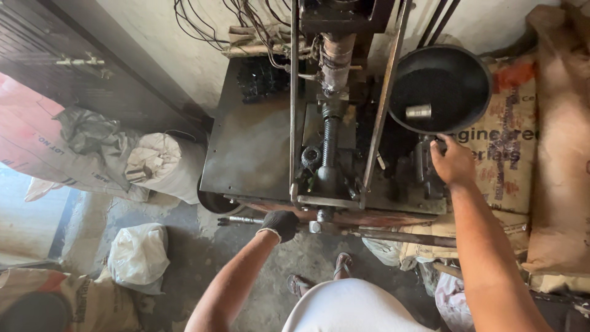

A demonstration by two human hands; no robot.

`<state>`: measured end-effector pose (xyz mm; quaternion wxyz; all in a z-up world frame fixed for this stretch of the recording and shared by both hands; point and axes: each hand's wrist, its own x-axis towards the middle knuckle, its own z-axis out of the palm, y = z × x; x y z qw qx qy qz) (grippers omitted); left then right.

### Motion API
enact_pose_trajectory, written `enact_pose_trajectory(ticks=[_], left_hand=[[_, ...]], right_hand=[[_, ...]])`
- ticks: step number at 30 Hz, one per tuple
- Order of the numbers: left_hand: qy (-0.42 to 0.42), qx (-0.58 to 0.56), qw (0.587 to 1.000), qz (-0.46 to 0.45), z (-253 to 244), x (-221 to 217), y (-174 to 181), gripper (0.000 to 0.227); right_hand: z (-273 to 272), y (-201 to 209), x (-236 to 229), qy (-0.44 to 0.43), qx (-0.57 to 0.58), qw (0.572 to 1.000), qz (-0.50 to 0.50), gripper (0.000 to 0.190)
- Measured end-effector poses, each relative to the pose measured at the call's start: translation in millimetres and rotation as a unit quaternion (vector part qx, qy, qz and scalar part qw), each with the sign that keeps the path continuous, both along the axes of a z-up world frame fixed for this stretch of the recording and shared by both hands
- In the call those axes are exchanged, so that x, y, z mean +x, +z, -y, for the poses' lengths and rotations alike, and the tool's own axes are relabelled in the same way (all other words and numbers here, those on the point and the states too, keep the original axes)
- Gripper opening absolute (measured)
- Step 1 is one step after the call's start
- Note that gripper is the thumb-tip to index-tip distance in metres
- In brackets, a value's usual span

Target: The person operates a manual press machine in a workshop. They repeatedly place a metal mold under the press, turn a crank to activate the press, and then remove the mold to place it on a metal surface. The person wears gloves and flip-flops while performing the task.

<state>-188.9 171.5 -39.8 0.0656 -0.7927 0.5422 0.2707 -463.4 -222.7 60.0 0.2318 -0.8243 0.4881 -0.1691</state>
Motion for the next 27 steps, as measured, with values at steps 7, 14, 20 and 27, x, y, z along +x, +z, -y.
enact_pose_trajectory(ticks=[7, 14, 20, 27], left_hand=[[0.004, -0.027, 0.996, -0.086, -5, 6, 5, 0.016], [-0.015, -0.02, 0.994, -0.106, -4, 11, 6, 0.013], [-0.032, -0.03, 0.993, -0.105, -4, 11, 8, 0.015], [-0.022, -0.025, 0.995, -0.097, -3, 9, 11, 0.02]], right_hand=[[-3, 2, 3, -0.024, 0.011, 1.0, -0.011, 0.047], [-1, -7, 3, -0.034, -0.027, 0.998, 0.037, 0.042], [0, -9, 1, -0.012, -0.06, 0.996, 0.062, 0.04], [-4, -8, 2, -0.022, -0.038, 0.996, 0.078, 0.039]])
